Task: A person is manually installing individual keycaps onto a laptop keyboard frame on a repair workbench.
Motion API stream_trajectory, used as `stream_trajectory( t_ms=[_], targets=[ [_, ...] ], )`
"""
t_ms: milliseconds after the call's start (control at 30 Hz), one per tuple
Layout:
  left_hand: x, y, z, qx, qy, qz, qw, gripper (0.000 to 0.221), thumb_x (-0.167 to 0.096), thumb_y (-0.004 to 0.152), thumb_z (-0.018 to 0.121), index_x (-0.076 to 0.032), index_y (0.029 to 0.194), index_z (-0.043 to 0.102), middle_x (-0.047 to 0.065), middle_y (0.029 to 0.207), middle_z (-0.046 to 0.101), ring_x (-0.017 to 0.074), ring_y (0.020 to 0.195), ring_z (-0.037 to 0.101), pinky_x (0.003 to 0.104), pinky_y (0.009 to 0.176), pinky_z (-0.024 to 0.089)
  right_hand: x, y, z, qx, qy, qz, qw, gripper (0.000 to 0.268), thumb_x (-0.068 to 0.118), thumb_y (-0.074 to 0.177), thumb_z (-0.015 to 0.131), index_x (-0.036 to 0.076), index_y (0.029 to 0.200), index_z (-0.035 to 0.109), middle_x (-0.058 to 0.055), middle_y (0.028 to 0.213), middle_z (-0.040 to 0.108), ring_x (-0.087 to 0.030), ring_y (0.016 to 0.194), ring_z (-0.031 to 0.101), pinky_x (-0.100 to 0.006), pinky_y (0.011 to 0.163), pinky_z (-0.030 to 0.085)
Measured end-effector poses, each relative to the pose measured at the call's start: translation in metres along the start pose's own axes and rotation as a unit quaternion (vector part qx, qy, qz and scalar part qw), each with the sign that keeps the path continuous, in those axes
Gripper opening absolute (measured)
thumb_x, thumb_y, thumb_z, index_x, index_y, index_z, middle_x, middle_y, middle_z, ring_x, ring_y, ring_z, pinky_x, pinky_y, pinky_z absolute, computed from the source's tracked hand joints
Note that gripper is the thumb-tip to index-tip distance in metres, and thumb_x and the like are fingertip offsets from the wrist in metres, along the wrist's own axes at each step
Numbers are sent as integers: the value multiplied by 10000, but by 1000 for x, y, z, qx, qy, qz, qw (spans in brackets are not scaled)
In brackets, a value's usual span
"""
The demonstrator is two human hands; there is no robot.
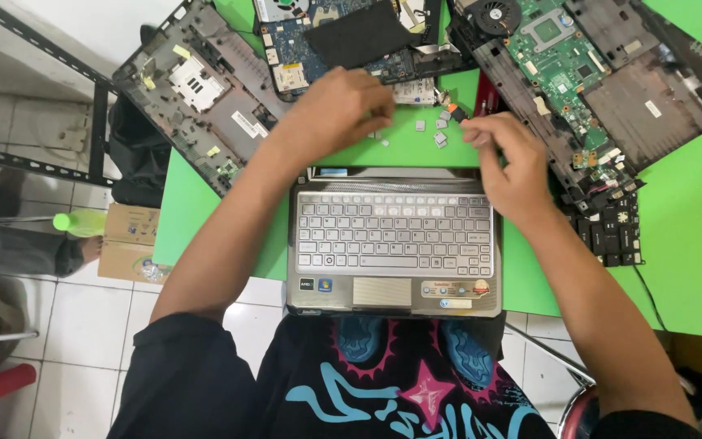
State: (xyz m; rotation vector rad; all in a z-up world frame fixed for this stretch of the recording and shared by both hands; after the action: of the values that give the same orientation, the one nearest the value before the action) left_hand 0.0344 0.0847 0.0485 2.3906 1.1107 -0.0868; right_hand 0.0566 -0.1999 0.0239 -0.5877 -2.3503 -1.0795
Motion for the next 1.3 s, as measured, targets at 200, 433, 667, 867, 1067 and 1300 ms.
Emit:
stream_trajectory(
  t_ms=[200, 433, 667, 867, 1067, 1300],
  targets=[
    [16, -11, 6, 78, 116, -32, 990, 187, -262, 953, 782, -105, 856, 753, 33, 801, 681, 285, 784, 668, 437, 704, 501, 19, 7, -12, -58, -2, 24, 998, 220, -182, 1060, 456, -137, 1150, 652, -232, 998, 658, -321, 885, 648, -409, 835, 572],
    [0, -13, 1, 88, 192, -26, 977, 226, -64, 875, 755, -160, 680, 690, -4, 687, 581, 247, 700, 583, 380, 690, 369, 17, 6, -13, -43, 11, 34, 998, 193, -166, 1069, 492, -118, 1160, 656, -226, 1025, 665, -320, 926, 654, -412, 872, 566],
    [-67, 14, 35, -75, 129, 37, 988, 182, 13, 851, 776, -108, 771, 667, 44, 782, 632, 220, 717, 607, 376, 636, 535, 14, 6, -10, -56, 22, 42, 997, 280, -215, 1018, 475, -108, 1160, 692, -217, 1005, 690, -302, 897, 671, -412, 809, 561],
    [-107, 14, 84, -74, 17, 74, 994, 73, -134, 858, 761, -116, 919, 726, 47, 931, 677, 244, 851, 666, 364, 670, 528, 7, 5, -11, -55, 35, 32, 997, 289, -201, 1024, 478, -86, 1159, 706, -194, 989, 696, -321, 881, 683, -444, 774, 546],
    [-101, 16, 100, -38, -42, 5, 998, 148, -221, 881, 763, -111, 945, 688, 34, 902, 618, 285, 887, 656, 394, 735, 533, 10, 5, -10, -56, 40, 27, 997, 288, -195, 1021, 482, -82, 1155, 710, -196, 975, 698, -348, 868, 688, -448, 765, 539],
    [-95, 18, 104, -11, -87, -38, 995, 195, -240, 841, 797, -108, 916, 674, 31, 901, 619, 313, 923, 666, 420, 811, 539, 10, 5, -9, -49, 49, 26, 997, 300, -209, 1010, 474, -86, 1150, 710, -197, 963, 695, -351, 851, 681, -458, 764, 531]
  ],
)
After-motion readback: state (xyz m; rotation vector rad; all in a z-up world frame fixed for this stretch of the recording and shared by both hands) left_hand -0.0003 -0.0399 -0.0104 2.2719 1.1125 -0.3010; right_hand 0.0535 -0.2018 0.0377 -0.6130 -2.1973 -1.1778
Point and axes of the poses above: each hand's wrist, its own y-axis towards the middle knuckle, its own z-axis out of the palm, x = y × z, the point moved 1 cm from there along y, towards the middle knuckle
